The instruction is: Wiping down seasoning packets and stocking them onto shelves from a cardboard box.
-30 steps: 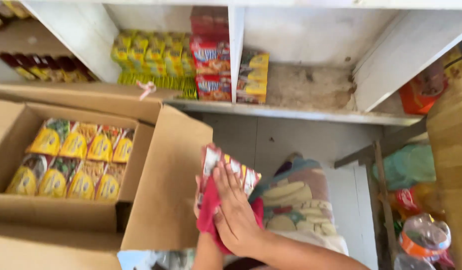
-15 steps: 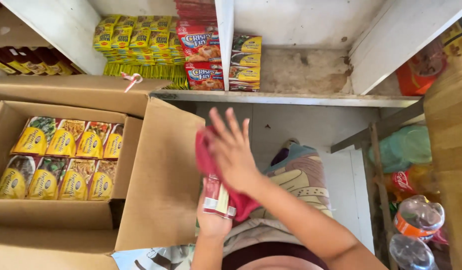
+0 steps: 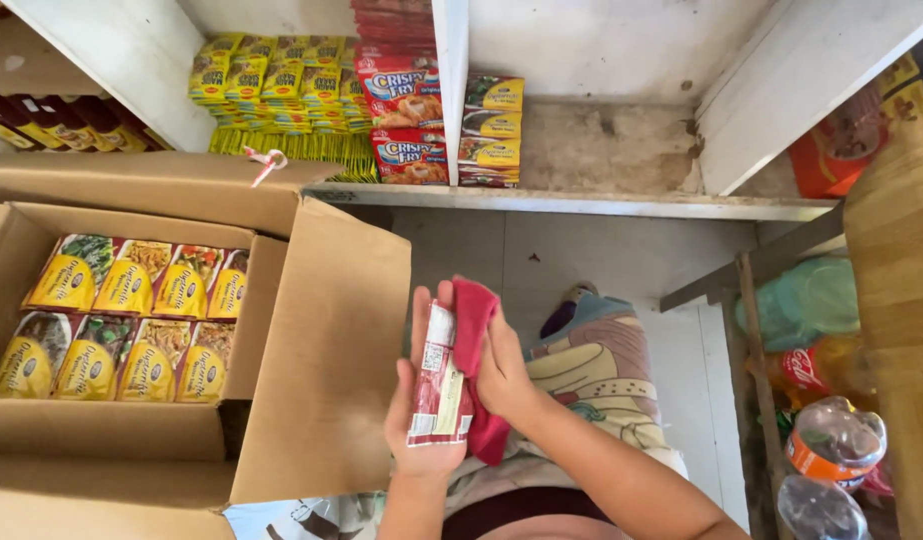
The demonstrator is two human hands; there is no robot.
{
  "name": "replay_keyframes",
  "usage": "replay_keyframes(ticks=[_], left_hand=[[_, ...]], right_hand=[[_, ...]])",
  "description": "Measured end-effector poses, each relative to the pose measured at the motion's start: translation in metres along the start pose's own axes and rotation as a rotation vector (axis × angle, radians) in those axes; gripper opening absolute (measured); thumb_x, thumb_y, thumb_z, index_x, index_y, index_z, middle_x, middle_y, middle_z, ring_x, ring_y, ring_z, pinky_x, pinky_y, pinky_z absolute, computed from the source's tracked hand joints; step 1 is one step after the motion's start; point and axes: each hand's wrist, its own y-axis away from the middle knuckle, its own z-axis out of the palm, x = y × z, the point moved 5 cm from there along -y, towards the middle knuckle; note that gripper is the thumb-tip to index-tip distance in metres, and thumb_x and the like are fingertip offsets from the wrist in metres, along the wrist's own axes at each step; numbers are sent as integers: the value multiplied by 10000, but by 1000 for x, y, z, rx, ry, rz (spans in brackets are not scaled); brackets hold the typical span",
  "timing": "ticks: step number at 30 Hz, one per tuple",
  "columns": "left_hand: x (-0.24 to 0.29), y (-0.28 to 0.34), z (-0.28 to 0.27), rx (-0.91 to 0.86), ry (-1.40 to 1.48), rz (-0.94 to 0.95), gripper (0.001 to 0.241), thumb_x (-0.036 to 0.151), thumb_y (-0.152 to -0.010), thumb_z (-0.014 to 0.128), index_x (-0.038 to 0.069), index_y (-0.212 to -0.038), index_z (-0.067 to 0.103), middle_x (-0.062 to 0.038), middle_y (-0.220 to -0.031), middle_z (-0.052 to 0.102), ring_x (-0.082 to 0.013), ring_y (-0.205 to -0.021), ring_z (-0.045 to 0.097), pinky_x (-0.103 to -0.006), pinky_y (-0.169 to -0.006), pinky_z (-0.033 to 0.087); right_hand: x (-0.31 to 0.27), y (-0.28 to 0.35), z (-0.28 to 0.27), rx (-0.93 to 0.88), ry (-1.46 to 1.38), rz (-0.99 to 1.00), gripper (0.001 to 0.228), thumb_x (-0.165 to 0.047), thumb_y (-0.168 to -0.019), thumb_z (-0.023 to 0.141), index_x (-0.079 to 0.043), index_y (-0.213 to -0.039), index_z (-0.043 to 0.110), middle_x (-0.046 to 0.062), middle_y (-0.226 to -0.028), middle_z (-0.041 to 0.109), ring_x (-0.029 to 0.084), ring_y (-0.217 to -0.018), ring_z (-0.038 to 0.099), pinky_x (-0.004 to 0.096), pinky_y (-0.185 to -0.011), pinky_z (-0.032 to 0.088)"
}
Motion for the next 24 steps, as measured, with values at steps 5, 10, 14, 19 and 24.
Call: replay_keyframes(ticks=[5,10,14,19,24], left_hand=[[20,-4,5,-29,-7,106,690,375,-1081,421,1,-1636,255,-137,-1721,257,-280,-1542,343,-434,-1270,268],[28,-8,-17,82,-246,240,672,430,-1120,438,-55,-1576,340,-220,-1629,383,-350,-1520,400,-512,-1278,333],[-15,-14,-16,-19,34,106,667,464,-1114,382,36,-1617,288,-191,-1631,355,-365,-1499,371,-514,-1251,315],[-3,-32,-19,56,29,148,647,453,-1030,327,198,-1621,258,-61,-1672,313,-302,-1541,321,-570,-1227,327],[-16,-19,-13,-346,505,234,572,466,-1107,259,274,-1645,292,40,-1738,296,-265,-1643,267,-616,-1366,215]], right_hand=[[-18,-14,-16,135,178,114,215,-86,-1098,480,-5,-1228,631,66,-921,710,138,-863,660,296,-788,550],[-100,-37,-7,-69,-177,235,202,-93,-1098,513,-6,-1135,691,57,-916,684,75,-846,585,261,-759,519],[-112,-77,23,-23,421,15,306,-68,-958,600,-65,-1263,632,135,-1031,685,235,-970,625,363,-883,517],[-96,-36,53,-232,956,-404,528,-102,-825,594,-93,-1353,606,249,-1513,493,472,-1454,336,597,-1139,244],[-79,-22,39,-414,890,-369,599,-189,-895,539,-151,-1493,544,72,-1583,494,318,-1529,359,622,-1257,45]])
